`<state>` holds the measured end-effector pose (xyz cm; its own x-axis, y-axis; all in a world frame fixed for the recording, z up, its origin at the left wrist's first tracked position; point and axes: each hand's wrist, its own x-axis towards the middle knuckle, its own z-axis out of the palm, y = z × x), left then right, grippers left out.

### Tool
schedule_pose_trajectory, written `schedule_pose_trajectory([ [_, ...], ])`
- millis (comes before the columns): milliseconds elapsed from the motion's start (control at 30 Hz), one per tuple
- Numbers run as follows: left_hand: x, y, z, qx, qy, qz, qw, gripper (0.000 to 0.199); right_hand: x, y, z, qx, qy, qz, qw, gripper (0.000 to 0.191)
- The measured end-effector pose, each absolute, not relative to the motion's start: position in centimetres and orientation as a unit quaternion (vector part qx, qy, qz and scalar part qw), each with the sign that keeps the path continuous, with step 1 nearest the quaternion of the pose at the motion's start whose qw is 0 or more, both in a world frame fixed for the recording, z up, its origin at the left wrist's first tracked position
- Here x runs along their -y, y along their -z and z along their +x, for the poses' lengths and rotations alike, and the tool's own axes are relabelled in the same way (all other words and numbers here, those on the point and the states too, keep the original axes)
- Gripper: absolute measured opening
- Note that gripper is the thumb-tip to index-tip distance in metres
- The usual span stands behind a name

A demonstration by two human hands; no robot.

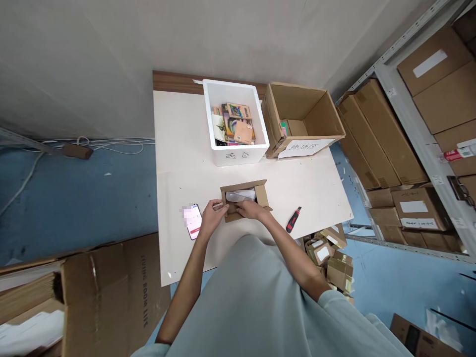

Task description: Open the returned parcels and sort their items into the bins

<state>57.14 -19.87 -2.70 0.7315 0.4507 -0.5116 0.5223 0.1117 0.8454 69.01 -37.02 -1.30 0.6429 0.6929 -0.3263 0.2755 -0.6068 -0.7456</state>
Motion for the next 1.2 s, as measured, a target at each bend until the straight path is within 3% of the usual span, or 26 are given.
schedule_pose_trajectory([
  [133,20.0,3.1,56.8,-0.369,0.029,0.655,0.659,0.046,43.2,-0.6,69.4,0.214,-0.255,-0.854,0.400,0.036],
  [200,20.3,3.1,56.8,-0.379,0.032,0.657,0.651,0.049,46.1,-0.9,70.2,0.122,-0.181,-0.896,0.387,0.041],
  [300,21.0,2.7,56.8,-0.389,0.030,0.669,0.633,0.051,48.5,-0.2,71.1,0.051,-0.223,-0.905,0.358,0.051],
  [467,22.1,0.6,57.2,-0.368,0.050,0.706,0.603,0.052,49.0,0.4,70.0,0.064,-0.264,-0.872,0.406,0.038],
  [667,26.5,-5.2,59.4,-0.287,0.006,0.748,0.598,0.059,55.4,-2.8,67.8,0.048,-0.175,-0.855,0.486,0.036],
  [933,45.7,-10.3,64.6,-0.130,0.095,0.772,0.615,0.063,75.3,-5.5,62.2,-0.105,-0.009,-0.832,0.545,0.044],
  [1200,69.7,-6.6,66.2,0.064,0.247,0.755,0.605,0.066,94.8,-1.7,50.8,-0.299,0.124,-0.768,0.552,0.061],
])
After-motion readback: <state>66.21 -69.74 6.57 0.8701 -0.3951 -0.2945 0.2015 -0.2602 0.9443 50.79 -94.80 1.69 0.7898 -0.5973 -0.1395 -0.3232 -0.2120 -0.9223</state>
